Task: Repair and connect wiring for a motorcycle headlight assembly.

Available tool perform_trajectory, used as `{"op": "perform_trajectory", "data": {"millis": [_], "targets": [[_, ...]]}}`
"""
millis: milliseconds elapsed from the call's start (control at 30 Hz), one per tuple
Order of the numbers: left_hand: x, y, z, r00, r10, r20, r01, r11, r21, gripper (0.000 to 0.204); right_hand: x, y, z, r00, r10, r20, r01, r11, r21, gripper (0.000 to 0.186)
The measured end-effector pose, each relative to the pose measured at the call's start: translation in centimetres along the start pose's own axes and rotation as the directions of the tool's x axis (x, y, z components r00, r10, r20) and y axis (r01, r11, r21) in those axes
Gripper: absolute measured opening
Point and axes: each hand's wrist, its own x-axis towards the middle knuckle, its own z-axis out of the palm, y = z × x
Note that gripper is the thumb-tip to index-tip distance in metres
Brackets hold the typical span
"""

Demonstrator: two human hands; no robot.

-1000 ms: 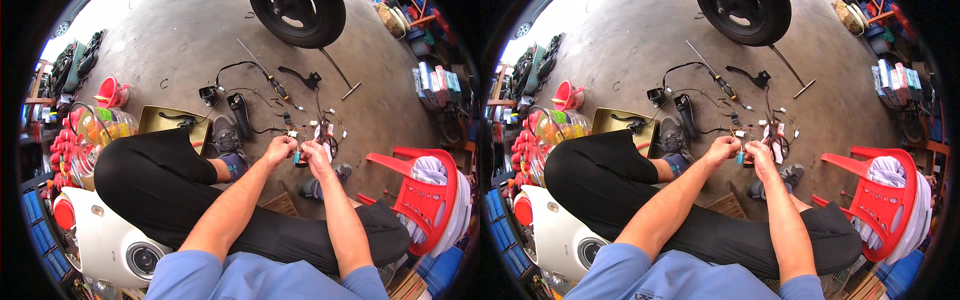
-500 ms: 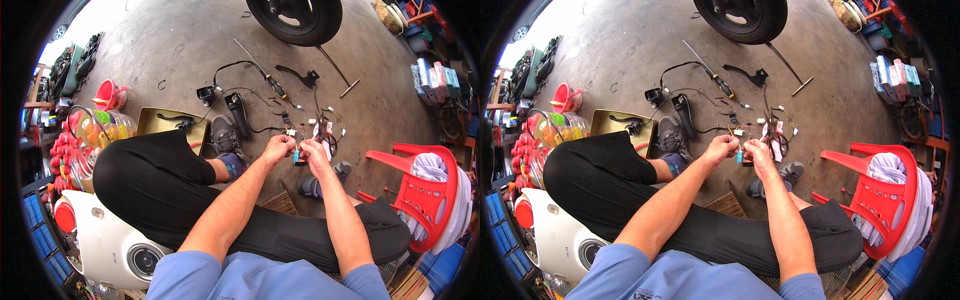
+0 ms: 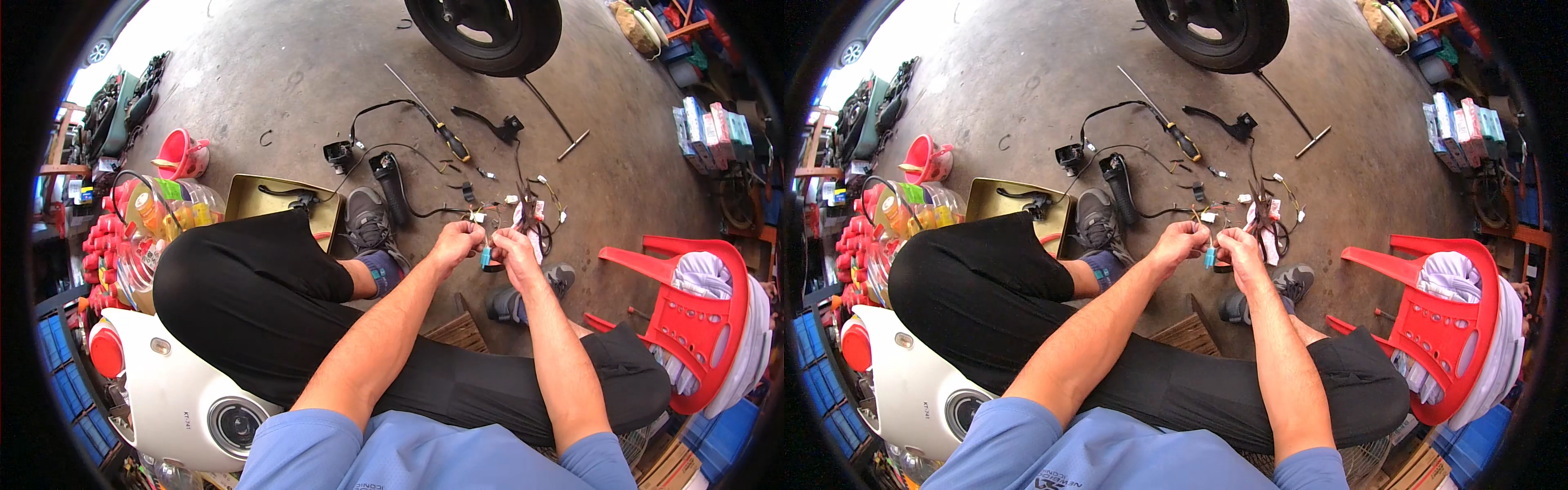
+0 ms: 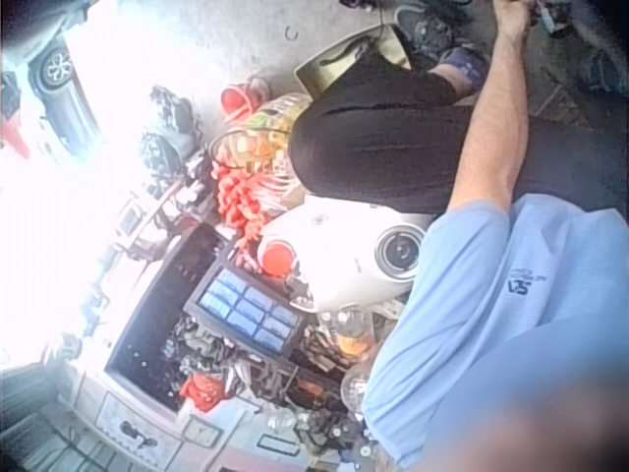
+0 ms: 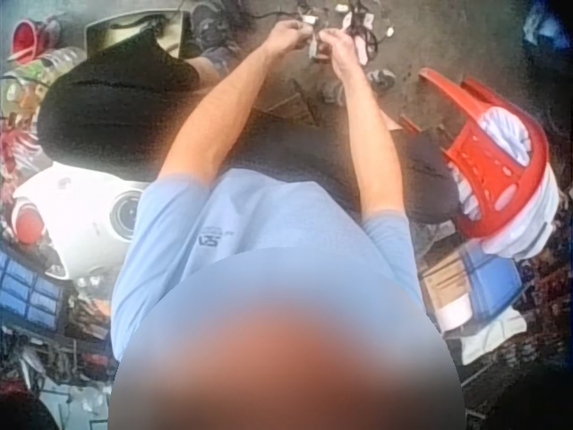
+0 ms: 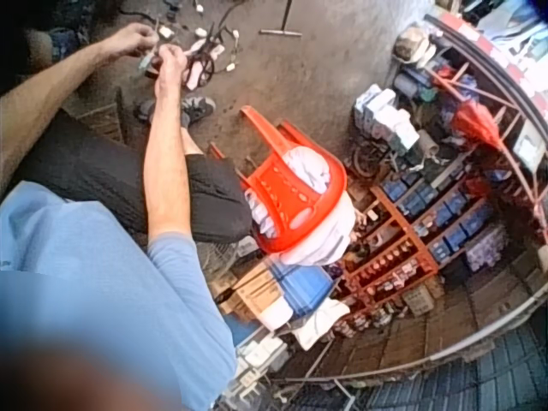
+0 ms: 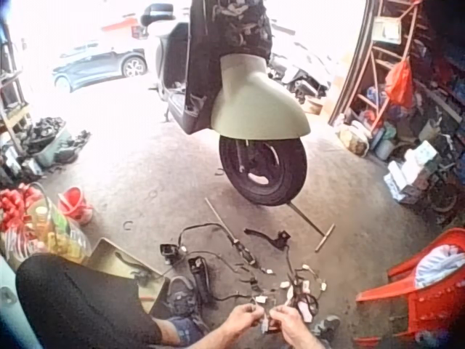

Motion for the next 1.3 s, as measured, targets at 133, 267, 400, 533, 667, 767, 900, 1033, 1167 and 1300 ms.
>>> {"op": "perform_trajectory", "data": {"millis": [133,267,400,533,667,767,900,1033,1167,1300], "targets": [[-0.11,0.06,-0.17,1.000,0.002,-0.003,-0.002,1.000,-0.003,0.009,-0.02,-0.02,0.31,1.000,0.012,-0.011,-0.012,1.000,-0.001,0.008],[-0.09,0.06,0.09,1.000,-0.001,0.004,0.001,1.000,-0.011,0.010,0.01,0.11,-0.12,1.000,-0.017,-0.009,0.017,1.000,-0.005,0.008],[-0.03,-0.08,-0.09,1.000,0.004,0.006,-0.003,1.000,-0.011,0.012,-0.08,-0.07,0.02,1.000,-0.006,-0.005,0.006,1.000,-0.012,0.008],[-0.07,-0.04,0.00,1.000,0.006,0.001,-0.006,1.000,-0.016,0.012,-0.13,-0.09,0.14,1.000,-0.011,-0.002,0.011,1.000,0.000,0.009],[-0.02,-0.07,0.15,1.000,0.009,-0.019,-0.009,1.000,-0.016,0.013,-0.03,-0.04,0.04,1.000,-0.015,0.001,0.015,1.000,-0.014,0.009],[0.04,0.01,-0.16,1.000,0.009,0.010,-0.009,1.000,-0.002,0.014,0.18,0.16,0.00,1.000,-0.028,0.006,0.028,0.999,-0.015,0.009],[-0.02,0.01,0.02,1.000,-0.003,-0.023,0.003,0.999,-0.041,0.012,0.04,0.10,0.08,1.000,-0.026,0.004,0.026,1.000,-0.008,0.009],[0.02,-0.15,-0.14,1.000,0.011,-0.003,-0.011,0.999,-0.045,0.014,0.03,0.10,0.15,1.000,-0.013,-0.006,0.013,1.000,-0.009,0.009],[-0.05,0.10,-0.05,1.000,-0.008,0.011,0.009,0.999,-0.038,0.015,0.01,0.07,0.02,1.000,-0.012,-0.017,0.012,1.000,-0.008,0.008],[-0.11,0.20,-0.04,1.000,-0.014,0.012,0.015,0.999,-0.038,0.015,-0.04,-0.01,0.09,1.000,-0.021,-0.006,0.021,1.000,-0.003,0.007]]}}
